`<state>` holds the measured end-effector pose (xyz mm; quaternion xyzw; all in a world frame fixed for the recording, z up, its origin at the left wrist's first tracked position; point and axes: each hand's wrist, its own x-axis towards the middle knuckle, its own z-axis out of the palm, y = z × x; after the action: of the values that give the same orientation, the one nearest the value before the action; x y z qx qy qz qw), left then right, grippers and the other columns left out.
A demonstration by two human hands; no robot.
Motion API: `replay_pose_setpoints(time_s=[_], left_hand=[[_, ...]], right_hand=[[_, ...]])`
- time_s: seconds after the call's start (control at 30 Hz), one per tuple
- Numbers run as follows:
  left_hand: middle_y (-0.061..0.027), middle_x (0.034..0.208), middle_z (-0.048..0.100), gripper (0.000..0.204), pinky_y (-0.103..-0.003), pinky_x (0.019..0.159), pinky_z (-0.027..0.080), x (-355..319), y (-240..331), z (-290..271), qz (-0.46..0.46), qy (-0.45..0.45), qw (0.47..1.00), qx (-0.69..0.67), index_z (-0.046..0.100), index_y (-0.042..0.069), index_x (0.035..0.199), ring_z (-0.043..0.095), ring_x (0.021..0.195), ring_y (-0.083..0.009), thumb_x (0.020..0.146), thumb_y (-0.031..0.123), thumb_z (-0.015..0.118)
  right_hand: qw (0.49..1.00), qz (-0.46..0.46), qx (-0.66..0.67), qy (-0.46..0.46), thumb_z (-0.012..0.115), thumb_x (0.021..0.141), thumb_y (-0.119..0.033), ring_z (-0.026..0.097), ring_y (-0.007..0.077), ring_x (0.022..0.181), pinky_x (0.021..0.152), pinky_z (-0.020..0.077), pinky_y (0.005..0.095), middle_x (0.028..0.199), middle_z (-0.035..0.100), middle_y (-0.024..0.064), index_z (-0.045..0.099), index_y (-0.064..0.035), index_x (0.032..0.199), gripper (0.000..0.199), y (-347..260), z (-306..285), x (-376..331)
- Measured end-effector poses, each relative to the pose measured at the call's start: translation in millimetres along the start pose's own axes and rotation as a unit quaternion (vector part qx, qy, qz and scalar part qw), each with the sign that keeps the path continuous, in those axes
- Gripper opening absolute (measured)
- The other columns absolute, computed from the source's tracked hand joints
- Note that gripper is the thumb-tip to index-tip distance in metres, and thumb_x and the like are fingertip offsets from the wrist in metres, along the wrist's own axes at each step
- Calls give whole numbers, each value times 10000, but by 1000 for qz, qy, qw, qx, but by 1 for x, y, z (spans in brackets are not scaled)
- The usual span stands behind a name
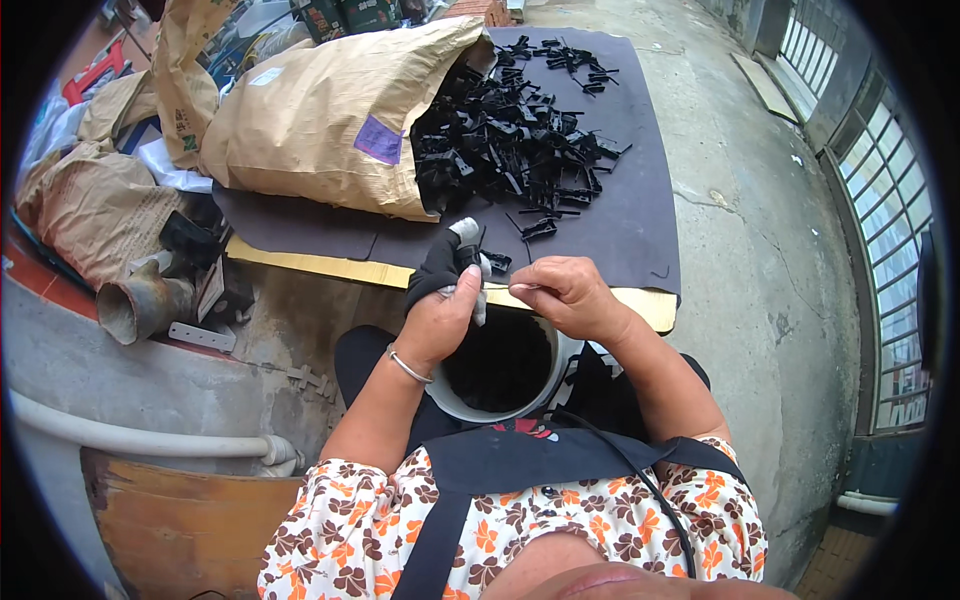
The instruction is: The person inspects small black plastic components by hand, then sorts them into a bucket.
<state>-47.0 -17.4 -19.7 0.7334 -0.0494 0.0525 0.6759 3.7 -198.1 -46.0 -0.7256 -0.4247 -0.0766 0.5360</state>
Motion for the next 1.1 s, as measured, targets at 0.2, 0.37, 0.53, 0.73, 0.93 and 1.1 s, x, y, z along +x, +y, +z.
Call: replay_pose_setpoints(time_s=[0.2, 0.37, 0.53, 0.73, 0.93, 1.1], left_hand=[[-20, 847, 570, 318, -187, 619, 409, -10, 4, 6, -74, -139, 981, -115, 485, -12, 1188, 488, 702, -51, 877, 58, 478], [-43, 769, 537, 252, -223, 510, 396, -6, -2, 5, 9, -146, 986, -83, 470, 8, 1137, 458, 567, -84, 889, 47, 462], [-53, 754, 517, 216, -237, 478, 387, -6, -1, 6, -61, -107, 985, -119, 466, 12, 1113, 438, 537, -93, 901, 50, 459], [-52, 757, 533, 157, -285, 564, 437, -3, -17, 10, 151, -87, 977, 120, 498, 5, 1016, 508, 608, -161, 870, 40, 452], [-140, 716, 551, 127, -370, 565, 422, -22, -15, 7, 124, -23, 962, 240, 519, 17, 787, 535, 620, -286, 846, 107, 452], [-158, 805, 594, 194, -393, 652, 456, -20, -16, -10, 125, -95, 922, 354, 569, 20, 864, 572, 723, -327, 859, 202, 502]], right_hand=[[966, 122, 218, 68, 693, 785, -27, 404, 21, 559, 483, 332, 189, 656, 483, -41, 533, -39, 792, 161, -11, 8, -1], [984, 136, 112, 24, 621, 862, -118, 394, 75, 553, 498, 360, 238, 641, 471, 2, 502, -25, 782, 170, -16, 2, 4], [983, 162, 76, -49, 522, 925, -206, 408, 156, 545, 529, 390, 303, 601, 452, 71, 503, -5, 793, 241, -18, -3, 3], [976, 202, 48, -63, 516, 923, -195, 420, 179, 541, 539, 403, 316, 599, 494, 121, 542, 8, 765, 258, -19, 7, 3], [971, 212, 101, -49, 514, 914, -208, 508, 318, 567, 570, 430, 369, 649, 560, 192, 566, 30, 791, 273, -12, 38, -5], [955, 223, 26, -194, 476, 919, -273, 575, 399, 740, 682, 449, 432, 757, 597, 228, 596, 20, 833, 329, -12, 15, 5]])
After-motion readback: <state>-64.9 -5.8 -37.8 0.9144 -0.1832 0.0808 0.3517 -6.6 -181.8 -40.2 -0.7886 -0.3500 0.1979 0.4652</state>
